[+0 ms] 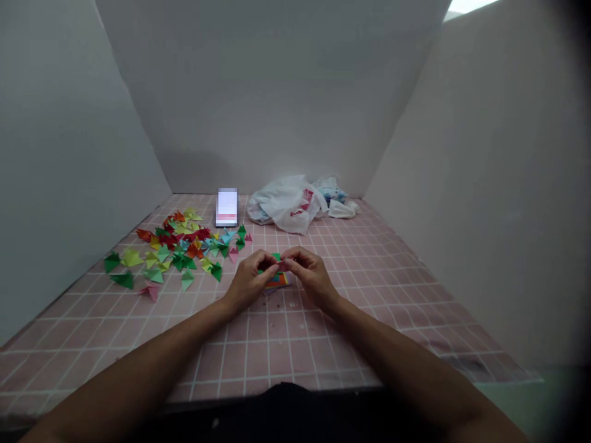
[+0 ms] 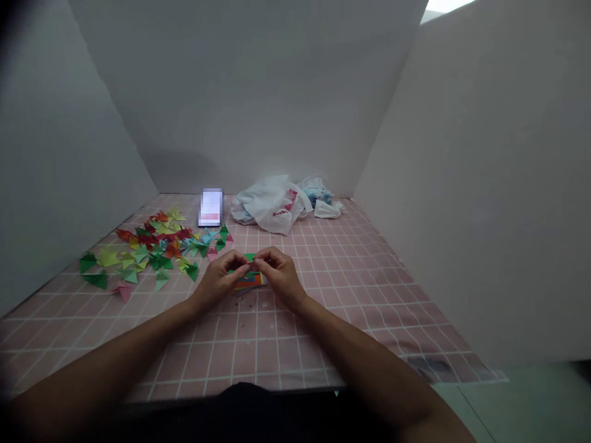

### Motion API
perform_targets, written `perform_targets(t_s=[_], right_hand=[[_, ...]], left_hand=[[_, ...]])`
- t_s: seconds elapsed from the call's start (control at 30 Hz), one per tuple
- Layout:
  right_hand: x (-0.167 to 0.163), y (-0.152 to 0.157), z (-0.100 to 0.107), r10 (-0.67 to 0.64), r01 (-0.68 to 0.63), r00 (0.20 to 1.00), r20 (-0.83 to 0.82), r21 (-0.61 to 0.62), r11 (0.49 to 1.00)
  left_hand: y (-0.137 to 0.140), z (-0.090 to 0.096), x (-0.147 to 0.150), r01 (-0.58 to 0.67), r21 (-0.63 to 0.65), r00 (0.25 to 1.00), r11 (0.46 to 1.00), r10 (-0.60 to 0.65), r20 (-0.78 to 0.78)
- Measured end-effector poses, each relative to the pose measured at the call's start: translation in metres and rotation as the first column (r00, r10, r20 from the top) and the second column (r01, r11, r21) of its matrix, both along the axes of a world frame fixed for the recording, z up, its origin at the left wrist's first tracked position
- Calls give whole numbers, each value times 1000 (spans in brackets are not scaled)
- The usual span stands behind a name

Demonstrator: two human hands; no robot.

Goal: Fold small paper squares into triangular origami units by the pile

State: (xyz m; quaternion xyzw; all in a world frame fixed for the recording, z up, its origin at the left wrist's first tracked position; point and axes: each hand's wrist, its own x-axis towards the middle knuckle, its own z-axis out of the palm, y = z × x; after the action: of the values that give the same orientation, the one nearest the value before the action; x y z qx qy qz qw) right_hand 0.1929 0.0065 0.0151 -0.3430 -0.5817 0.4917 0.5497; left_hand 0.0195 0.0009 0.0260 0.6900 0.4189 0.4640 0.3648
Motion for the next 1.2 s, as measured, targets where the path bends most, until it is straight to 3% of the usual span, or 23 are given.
perform_targets(t_s=[0.23, 0.4, 0.53, 0.7, 0.83, 0.93, 1.07, 1.2], right_hand=[[1, 2, 2, 18, -18, 1000, 19, 24, 1000], [6, 3, 5, 13, -30, 991, 136, 124, 992], [7, 6, 4, 49, -75, 974, 222, 113, 991], [4, 10, -4, 9, -9, 999, 43, 5, 1000], [2, 8, -7, 65, -63, 989, 135, -24, 998], [1, 4, -2, -2, -22, 971, 241, 97, 995], [-1, -2, 4, -159, 32, 931, 330, 359, 933], [0, -3, 4, -107, -47, 933, 345, 410, 911]], left_hand=[[4, -10, -2, -25, -27, 996, 999, 28, 83], [2, -3, -1, -13, -66, 1000, 998, 15, 17], [4, 0, -1, 25, -49, 999, 999, -27, -33], [6, -8, -1, -29, -267, 966, 963, 96, 241], [4, -12, 2, 24, -370, 915, 929, 128, 382], [2, -10, 5, 33, -352, 919, 935, 110, 379], [0, -8, 6, 2, -314, 938, 950, 107, 329], [0, -7, 6, 33, -304, 931, 952, 82, 355]])
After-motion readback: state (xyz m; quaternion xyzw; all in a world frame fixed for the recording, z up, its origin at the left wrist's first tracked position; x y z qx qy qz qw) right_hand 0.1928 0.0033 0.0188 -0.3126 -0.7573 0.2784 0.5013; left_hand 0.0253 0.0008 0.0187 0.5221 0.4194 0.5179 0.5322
